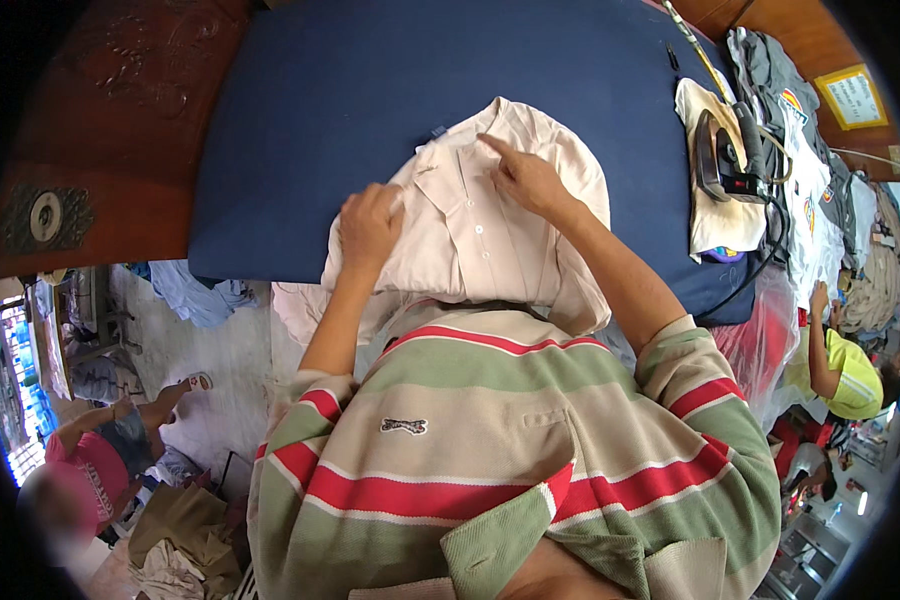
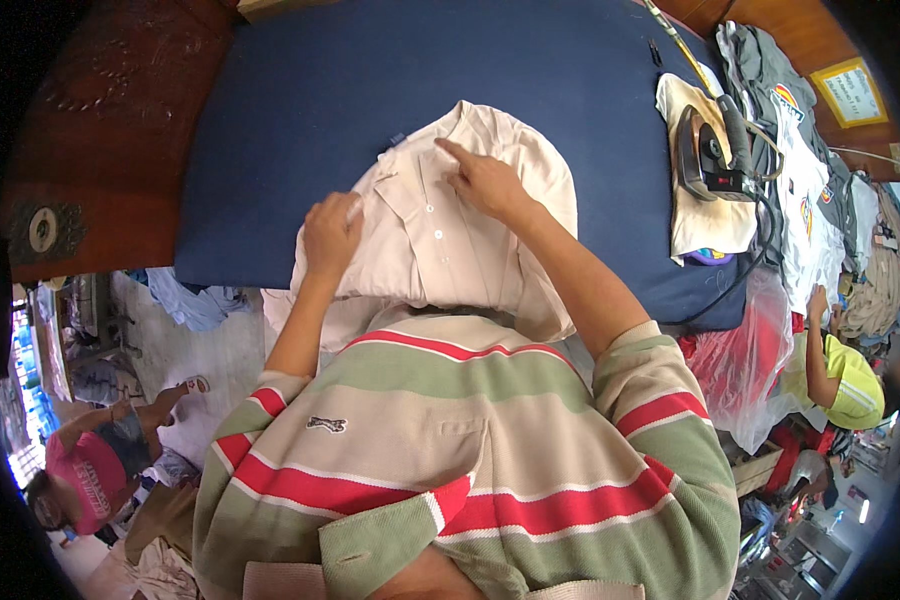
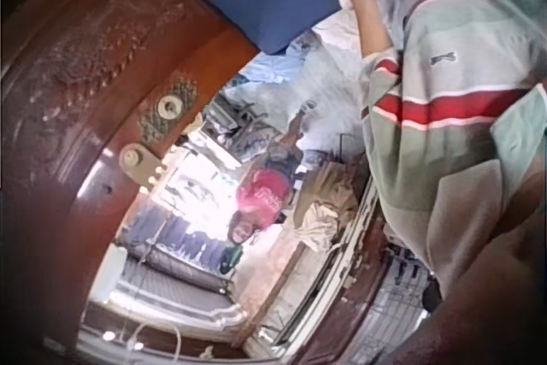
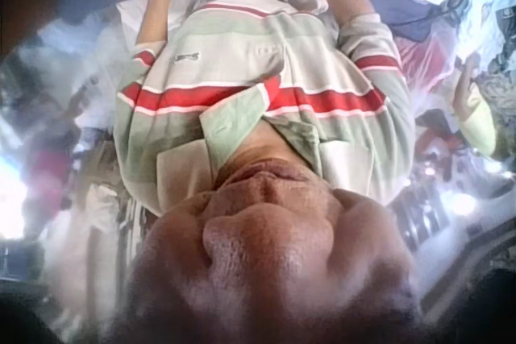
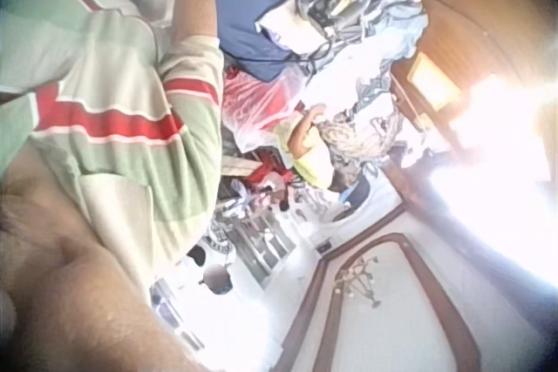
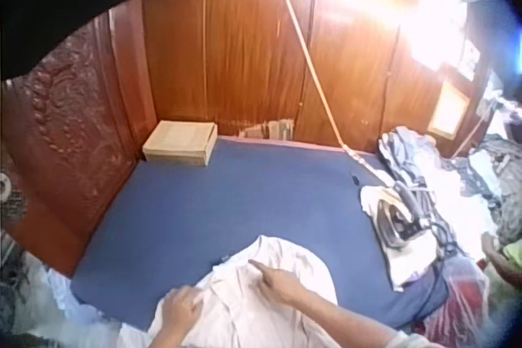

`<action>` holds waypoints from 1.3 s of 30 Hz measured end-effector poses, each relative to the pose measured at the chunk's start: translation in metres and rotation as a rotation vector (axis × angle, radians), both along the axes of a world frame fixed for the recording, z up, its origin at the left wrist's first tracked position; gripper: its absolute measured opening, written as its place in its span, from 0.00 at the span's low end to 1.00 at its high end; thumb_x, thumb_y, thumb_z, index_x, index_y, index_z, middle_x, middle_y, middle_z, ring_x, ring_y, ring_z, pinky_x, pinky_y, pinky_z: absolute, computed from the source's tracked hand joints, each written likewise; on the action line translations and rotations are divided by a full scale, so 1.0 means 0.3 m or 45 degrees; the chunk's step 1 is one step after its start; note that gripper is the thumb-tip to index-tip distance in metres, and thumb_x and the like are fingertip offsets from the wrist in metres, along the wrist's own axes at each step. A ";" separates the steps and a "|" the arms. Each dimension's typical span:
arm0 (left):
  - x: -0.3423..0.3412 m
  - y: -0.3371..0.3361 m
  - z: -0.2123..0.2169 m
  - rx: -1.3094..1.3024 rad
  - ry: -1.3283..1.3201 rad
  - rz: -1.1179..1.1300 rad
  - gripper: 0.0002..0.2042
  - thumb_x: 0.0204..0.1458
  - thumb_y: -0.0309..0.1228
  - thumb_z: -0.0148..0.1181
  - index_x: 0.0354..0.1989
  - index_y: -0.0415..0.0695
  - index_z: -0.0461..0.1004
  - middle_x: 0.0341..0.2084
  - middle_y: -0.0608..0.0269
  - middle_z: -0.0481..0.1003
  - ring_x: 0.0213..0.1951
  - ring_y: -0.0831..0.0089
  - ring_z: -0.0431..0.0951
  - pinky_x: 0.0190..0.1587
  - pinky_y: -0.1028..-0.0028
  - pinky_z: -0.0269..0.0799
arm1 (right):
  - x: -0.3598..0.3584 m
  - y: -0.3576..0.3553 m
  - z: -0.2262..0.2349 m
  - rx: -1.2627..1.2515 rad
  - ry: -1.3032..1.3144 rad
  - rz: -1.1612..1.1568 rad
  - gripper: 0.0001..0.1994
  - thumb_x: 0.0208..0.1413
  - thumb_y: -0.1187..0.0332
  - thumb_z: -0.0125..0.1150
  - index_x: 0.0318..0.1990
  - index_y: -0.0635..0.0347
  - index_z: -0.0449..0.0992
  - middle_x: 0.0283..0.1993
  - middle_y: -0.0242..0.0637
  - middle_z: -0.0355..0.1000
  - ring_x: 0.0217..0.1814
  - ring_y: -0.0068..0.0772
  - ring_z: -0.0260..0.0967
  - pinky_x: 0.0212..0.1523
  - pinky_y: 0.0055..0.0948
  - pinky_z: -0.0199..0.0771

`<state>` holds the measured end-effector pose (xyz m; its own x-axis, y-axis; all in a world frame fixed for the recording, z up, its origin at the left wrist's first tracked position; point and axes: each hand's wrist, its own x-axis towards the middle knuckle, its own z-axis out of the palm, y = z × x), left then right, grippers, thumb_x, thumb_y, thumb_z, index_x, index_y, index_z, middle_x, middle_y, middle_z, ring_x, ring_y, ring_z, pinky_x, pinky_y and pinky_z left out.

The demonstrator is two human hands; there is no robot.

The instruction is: The person irons several shirts by hand on a padded table, smooths the fabric, and stacks them onto a pile.

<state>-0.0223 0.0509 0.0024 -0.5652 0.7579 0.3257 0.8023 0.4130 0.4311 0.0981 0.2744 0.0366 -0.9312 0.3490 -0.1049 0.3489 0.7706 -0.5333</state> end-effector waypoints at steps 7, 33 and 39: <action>-0.042 0.091 0.070 0.169 -0.007 -0.164 0.12 0.44 0.38 0.56 0.31 0.42 0.72 0.29 0.60 0.73 0.31 0.62 0.73 0.36 0.67 0.65 | -0.073 0.028 -0.038 0.012 -0.199 0.038 0.16 0.52 0.56 0.48 0.48 0.48 0.67 0.31 0.38 0.73 0.34 0.41 0.71 0.33 0.38 0.68; -0.050 0.490 0.060 -0.273 -1.303 -0.155 0.12 0.45 0.35 0.56 0.28 0.36 0.75 0.18 0.62 0.73 0.20 0.78 0.71 0.25 0.76 0.65 | 0.032 0.039 -0.113 -0.461 0.590 -0.229 0.08 0.47 0.76 0.54 0.37 0.61 0.68 0.26 0.41 0.70 0.26 0.36 0.68 0.30 0.30 0.66; -0.086 0.489 0.070 0.106 -1.101 -0.131 0.10 0.46 0.32 0.56 0.30 0.36 0.74 0.16 0.65 0.70 0.19 0.82 0.66 0.22 0.79 0.62 | 0.036 0.072 -0.128 -0.573 0.476 -0.183 0.12 0.47 0.74 0.53 0.42 0.60 0.69 0.31 0.43 0.71 0.32 0.35 0.70 0.35 0.29 0.68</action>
<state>-0.0481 0.1975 0.0235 -0.5698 0.8116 -0.1292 0.2118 0.2969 0.9311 0.1089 0.2959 -0.0018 -0.8802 0.4714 0.0541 0.1588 0.4000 -0.9026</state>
